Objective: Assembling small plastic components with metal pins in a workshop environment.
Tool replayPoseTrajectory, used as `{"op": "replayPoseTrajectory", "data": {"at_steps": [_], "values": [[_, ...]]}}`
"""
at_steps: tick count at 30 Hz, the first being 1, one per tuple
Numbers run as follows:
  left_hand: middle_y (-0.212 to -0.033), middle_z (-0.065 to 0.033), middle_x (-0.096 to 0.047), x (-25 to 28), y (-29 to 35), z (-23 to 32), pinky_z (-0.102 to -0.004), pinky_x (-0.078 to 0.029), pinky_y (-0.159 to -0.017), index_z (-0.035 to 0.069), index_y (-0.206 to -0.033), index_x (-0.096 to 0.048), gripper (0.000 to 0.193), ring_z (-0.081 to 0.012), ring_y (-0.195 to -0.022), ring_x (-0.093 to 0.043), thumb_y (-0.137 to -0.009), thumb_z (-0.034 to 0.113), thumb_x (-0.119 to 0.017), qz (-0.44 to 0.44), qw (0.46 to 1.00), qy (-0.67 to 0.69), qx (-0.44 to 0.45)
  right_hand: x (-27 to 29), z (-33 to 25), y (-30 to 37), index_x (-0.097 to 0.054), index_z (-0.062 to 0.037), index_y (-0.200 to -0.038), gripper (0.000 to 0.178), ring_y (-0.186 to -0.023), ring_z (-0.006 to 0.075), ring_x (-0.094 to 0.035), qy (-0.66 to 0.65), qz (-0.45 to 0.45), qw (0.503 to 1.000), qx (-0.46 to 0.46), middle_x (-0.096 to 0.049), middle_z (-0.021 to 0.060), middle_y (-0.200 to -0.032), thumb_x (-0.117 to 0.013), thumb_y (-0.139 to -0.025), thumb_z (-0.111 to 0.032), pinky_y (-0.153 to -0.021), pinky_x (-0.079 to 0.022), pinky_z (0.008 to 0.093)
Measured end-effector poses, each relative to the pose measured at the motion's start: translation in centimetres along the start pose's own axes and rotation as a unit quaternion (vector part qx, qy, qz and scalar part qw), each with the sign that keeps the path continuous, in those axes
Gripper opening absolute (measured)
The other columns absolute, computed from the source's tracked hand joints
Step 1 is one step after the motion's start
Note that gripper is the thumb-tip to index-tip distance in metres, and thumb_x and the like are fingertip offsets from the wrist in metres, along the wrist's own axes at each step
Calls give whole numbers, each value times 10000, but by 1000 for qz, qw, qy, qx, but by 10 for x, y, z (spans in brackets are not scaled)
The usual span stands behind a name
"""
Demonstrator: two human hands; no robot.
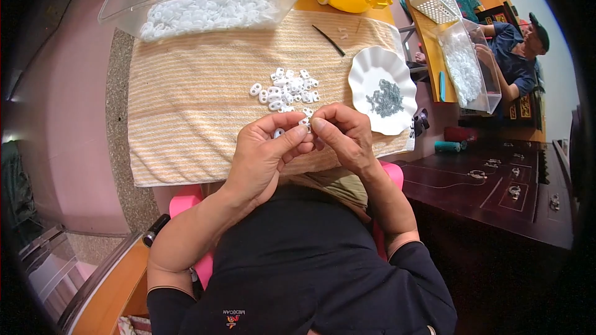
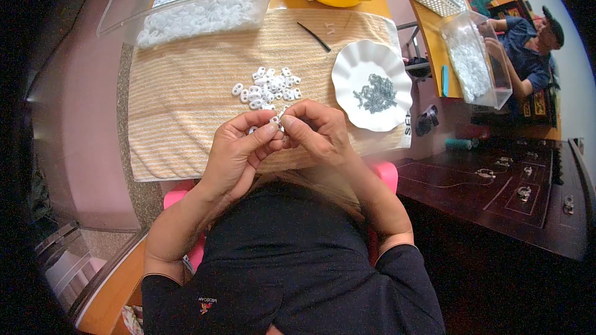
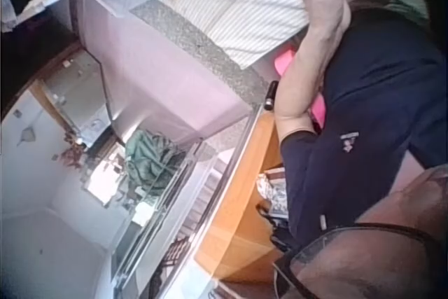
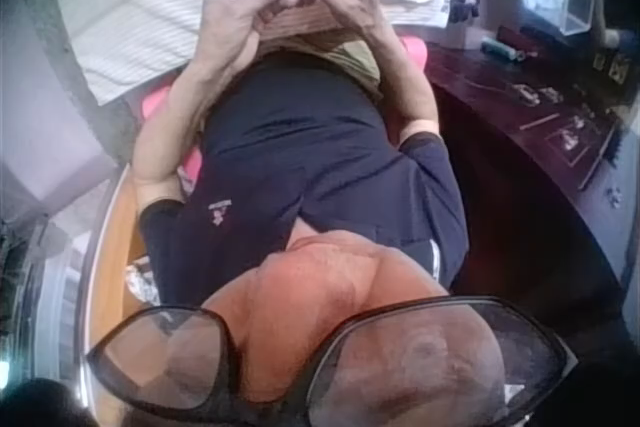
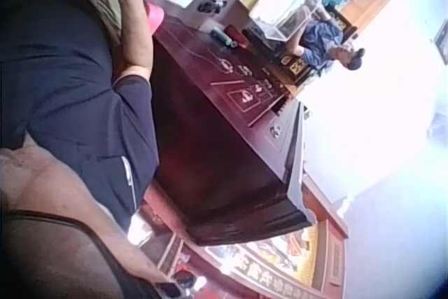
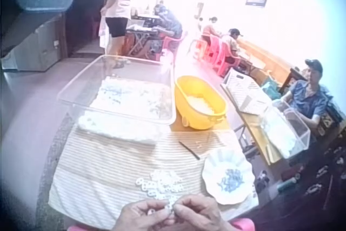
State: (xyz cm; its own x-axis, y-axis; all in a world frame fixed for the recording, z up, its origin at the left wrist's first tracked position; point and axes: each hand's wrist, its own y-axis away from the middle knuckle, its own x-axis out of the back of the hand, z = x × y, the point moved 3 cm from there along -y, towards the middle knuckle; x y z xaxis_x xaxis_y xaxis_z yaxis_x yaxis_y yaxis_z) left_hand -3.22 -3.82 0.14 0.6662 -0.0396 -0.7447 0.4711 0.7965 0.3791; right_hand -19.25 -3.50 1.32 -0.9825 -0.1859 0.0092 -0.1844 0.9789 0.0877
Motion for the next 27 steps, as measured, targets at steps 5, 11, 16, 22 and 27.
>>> {"op": "replayPoseTrajectory", "data": {"at_steps": [5,11,16,22,27], "values": [[-887,-74,-653,1,0,1,-231,-534,-740,-14,-1061,-601,184,-118,-786,-629,-891,52,-626,5,1000,0,2,0,0,0,-589,25,-928,132,-631,69,-551,4,19,1000,-5,-612,37,-756,-560,-940,-102,-577,-459,206],[-883,-72,-653,0,0,1,-225,-524,-725,-16,-1058,-604,183,-116,-781,-627,-891,53,-623,3,1000,-6,2,-2,0,0,-588,25,-930,130,-633,68,-554,-8,19,1000,-6,-613,36,-757,-560,-941,-102,-575,-460,205],[-878,-70,-653,0,-1,0,-221,-518,-719,-17,-1060,-607,183,-113,-776,-623,-892,55,-622,4,1000,-9,0,-2,-1,0,-584,27,-941,131,-639,68,-555,3,11,1000,-2,-612,37,-773,-556,-945,-101,-576,-462,206],[-873,-67,-652,0,-1,0,-218,-512,-715,-21,-1060,-606,185,-108,-770,-617,-892,55,-620,5,1000,-15,-4,-1,1,-1,-582,32,-956,124,-649,70,-551,-4,-3,1000,0,-603,42,-796,-545,-949,-86,-586,-464,205],[-866,-65,-654,1,-1,-1,-215,-506,-705,-22,-1060,-607,190,-106,-763,-616,-890,61,-625,8,1000,-22,-6,0,4,-1,-584,30,-965,125,-651,69,-548,5,-5,1000,9,-601,38,-805,-546,-949,-88,-585,-461,204]]}}
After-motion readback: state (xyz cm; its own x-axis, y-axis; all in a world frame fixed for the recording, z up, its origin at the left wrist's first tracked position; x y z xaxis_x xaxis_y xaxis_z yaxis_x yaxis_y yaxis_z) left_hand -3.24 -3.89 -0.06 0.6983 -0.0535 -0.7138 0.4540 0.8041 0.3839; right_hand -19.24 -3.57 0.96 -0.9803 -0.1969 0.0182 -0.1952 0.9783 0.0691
